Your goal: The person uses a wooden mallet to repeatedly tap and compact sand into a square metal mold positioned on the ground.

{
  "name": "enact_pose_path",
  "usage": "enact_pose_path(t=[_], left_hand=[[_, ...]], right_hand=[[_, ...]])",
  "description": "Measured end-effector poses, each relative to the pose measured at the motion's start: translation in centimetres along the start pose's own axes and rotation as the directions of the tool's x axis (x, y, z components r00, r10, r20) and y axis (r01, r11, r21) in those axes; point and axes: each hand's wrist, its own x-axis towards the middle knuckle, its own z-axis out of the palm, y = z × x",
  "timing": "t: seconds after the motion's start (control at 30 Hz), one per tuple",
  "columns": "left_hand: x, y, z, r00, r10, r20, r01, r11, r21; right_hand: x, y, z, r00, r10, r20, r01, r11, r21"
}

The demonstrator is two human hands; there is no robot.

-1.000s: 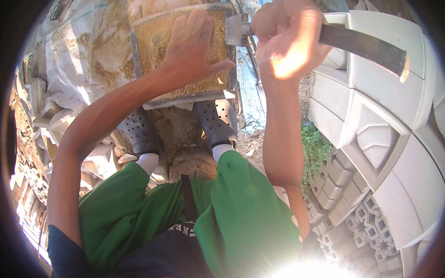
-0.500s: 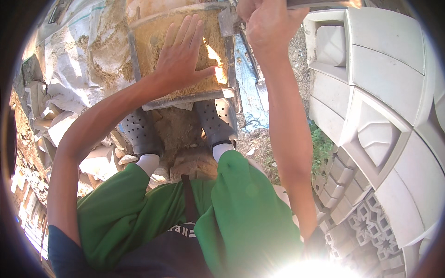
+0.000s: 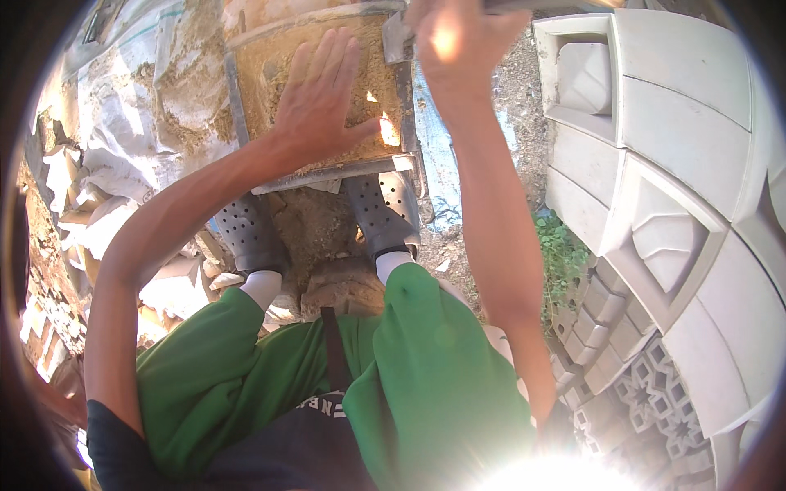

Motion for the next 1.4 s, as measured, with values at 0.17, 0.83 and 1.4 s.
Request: enact_pose_path(t=[0.17,0.83,1.4], left_hand=[[0.0,-0.4,-0.5,0.999,-0.008,0.036,0.008,1.000,0.002],[2.2,0.6,0.1,0.996,-0.036,-0.078,0.039,0.998,0.048],[0.5,-0.4,-0.9,0.999,0.003,-0.037,-0.002,0.999,0.035]], right_hand=[[0.8,-3.5,3.3,0.999,-0.034,-0.017,0.033,0.997,-0.062],[-0.9,-2.7,0.3,0.998,-0.045,-0.050,0.044,0.999,-0.031],[0.9,-5.8,1.7,0.999,0.026,0.032,-0.025,0.999,-0.042]])
